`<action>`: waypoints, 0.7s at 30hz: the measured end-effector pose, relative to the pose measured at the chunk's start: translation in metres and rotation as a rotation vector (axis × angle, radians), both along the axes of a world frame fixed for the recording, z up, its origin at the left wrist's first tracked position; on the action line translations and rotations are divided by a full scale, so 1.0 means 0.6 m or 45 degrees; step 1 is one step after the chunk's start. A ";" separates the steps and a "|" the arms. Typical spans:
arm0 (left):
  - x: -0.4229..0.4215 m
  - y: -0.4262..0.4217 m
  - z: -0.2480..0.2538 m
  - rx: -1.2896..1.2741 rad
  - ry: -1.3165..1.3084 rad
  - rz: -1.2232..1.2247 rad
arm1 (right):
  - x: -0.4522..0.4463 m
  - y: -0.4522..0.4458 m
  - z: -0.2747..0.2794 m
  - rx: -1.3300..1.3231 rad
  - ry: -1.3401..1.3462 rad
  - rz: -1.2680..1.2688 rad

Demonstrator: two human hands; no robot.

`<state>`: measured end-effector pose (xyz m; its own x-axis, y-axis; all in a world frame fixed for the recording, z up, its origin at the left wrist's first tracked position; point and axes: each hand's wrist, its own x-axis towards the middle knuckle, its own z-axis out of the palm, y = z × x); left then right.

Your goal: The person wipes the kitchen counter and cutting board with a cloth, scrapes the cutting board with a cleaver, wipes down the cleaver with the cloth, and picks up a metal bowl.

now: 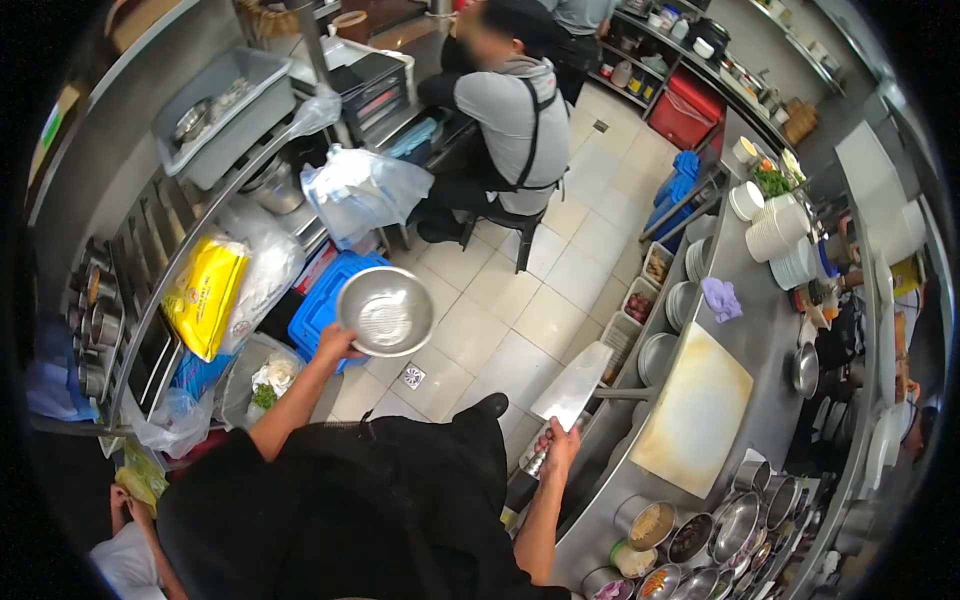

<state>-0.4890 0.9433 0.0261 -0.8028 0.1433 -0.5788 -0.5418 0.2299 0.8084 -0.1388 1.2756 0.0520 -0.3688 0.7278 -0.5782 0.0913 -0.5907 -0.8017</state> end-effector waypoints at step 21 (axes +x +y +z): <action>0.121 1.069 0.129 0.499 -0.245 -1.143 | 0.163 0.198 0.119 0.331 0.126 -1.242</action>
<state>-0.4164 1.5844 0.1037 -0.2008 0.8598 -0.4694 -0.4278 0.3542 0.8316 -0.0413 1.3945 0.1234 0.4160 0.8360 -0.3579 -0.4117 -0.1778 -0.8938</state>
